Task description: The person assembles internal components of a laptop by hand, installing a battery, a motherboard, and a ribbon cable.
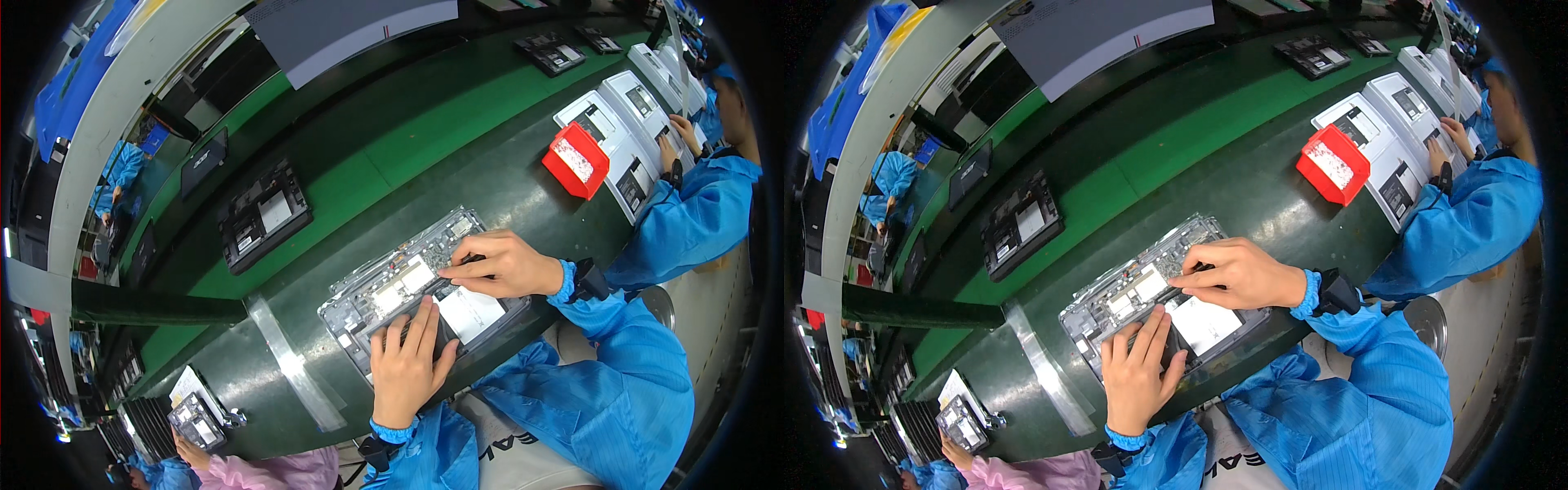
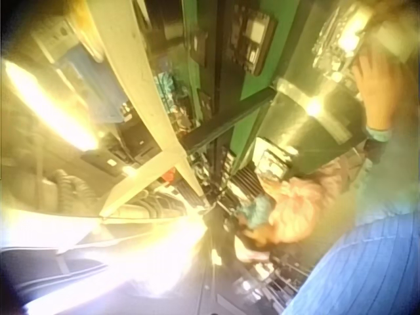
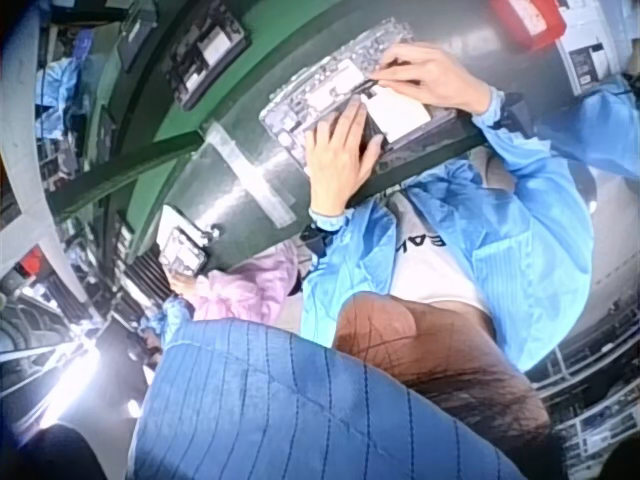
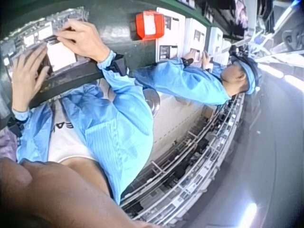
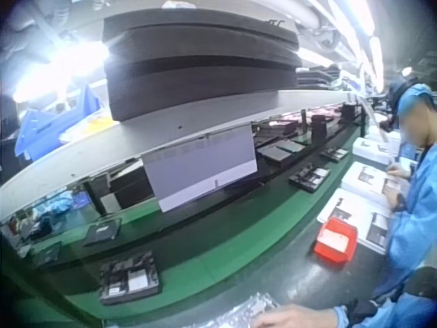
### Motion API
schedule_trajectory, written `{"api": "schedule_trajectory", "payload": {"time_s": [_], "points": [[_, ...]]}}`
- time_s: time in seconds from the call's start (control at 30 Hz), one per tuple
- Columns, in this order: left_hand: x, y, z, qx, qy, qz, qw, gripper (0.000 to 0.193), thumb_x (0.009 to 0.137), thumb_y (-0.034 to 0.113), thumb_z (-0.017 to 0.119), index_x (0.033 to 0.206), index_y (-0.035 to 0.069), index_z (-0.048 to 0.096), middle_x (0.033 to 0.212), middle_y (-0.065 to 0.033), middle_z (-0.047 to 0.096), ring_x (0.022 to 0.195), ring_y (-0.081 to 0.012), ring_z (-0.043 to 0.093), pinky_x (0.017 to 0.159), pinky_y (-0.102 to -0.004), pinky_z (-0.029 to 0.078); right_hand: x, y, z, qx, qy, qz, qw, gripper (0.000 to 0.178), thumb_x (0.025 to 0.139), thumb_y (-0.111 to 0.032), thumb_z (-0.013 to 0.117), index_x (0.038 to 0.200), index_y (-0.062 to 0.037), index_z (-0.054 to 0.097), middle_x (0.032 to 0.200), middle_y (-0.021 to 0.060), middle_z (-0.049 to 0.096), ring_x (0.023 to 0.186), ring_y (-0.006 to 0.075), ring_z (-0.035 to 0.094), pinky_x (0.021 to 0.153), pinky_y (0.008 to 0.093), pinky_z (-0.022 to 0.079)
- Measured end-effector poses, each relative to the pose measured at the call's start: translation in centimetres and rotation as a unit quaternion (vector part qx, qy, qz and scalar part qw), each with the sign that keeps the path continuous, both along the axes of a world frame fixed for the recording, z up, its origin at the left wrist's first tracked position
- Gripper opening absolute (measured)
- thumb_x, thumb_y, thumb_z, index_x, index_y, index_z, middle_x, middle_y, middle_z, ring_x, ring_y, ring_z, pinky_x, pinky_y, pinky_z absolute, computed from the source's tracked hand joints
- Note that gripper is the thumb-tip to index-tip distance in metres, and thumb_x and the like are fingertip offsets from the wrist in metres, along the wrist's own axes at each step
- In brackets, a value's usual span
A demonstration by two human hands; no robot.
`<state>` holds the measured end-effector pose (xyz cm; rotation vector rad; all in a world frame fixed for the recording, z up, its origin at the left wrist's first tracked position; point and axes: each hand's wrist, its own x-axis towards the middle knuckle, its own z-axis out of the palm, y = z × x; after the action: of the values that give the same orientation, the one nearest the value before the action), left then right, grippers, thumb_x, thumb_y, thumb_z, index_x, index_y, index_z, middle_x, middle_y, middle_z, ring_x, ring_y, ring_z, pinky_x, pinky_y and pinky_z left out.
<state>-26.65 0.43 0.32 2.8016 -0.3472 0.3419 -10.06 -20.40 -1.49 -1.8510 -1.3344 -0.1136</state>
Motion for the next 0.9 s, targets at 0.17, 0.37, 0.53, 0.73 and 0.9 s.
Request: {"api": "schedule_trajectory", "payload": {"time_s": [0.17,0.37,0.53,0.73,0.9], "points": [[-0.1,-0.2,-0.1,-0.020,0.004,0.005,1.000,0.057,0.084,0.030,0.079,0.134,0.005,0.069,0.144,-0.0032,0.064,0.113,-0.0276,0.058,0.097,-0.0432,0.045,0.0,-0.1,-0.2,-0.006,-0.007,0.000,1.000,0.035,0.084,-0.006,0.078,0.119,-0.0105,0.078,0.098,0.0056,0.065,0.078,0.0244,0.066,0.067,0.0372,0.054],[-0.1,-0.1,-0.3,-0.018,0.002,0.005,1.000,0.056,0.084,0.030,0.078,0.134,0.005,0.069,0.144,-0.0033,0.064,0.113,-0.0277,0.058,0.097,-0.0430,0.045,0.0,-0.1,-0.2,-0.015,-0.005,0.001,1.000,0.032,0.085,-0.008,0.078,0.117,-0.0096,0.078,0.097,0.0059,0.065,0.078,0.0249,0.066,0.067,0.0377,0.054],[-0.1,-0.1,-0.3,-0.026,0.001,0.007,1.000,0.055,0.084,0.028,0.079,0.133,0.005,0.069,0.143,-0.0028,0.064,0.112,-0.0274,0.058,0.097,-0.0428,0.045,0.0,-0.1,-0.1,-0.013,-0.012,0.002,1.000,0.032,0.085,-0.006,0.079,0.117,-0.0077,0.080,0.096,0.0064,0.065,0.076,0.0232,0.067,0.065,0.0365,0.054],[0.1,0.0,-0.3,-0.007,-0.012,0.003,1.000,0.053,0.087,0.033,0.078,0.131,0.004,0.070,0.143,-0.0036,0.065,0.112,-0.0259,0.059,0.091,-0.0401,0.045,-0.1,-0.1,0.9,-0.026,-0.002,-0.042,0.999,0.019,0.090,-0.013,0.076,0.108,-0.0058,0.075,0.102,0.0083,0.066,0.081,0.0299,0.068,0.070,0.0408,0.055],[0.1,0.0,-0.5,-0.004,-0.018,0.002,1.000,0.052,0.088,0.033,0.078,0.130,0.004,0.070,0.143,-0.0036,0.065,0.112,-0.0256,0.059,0.091,-0.0402,0.045,0.1,-0.2,2.7,-0.103,0.076,-0.040,0.991,0.019,0.094,-0.022,0.075,0.099,-0.0035,0.071,0.100,0.0121,0.066,0.085,0.0364,0.068,0.072,0.0467,0.054]]}}
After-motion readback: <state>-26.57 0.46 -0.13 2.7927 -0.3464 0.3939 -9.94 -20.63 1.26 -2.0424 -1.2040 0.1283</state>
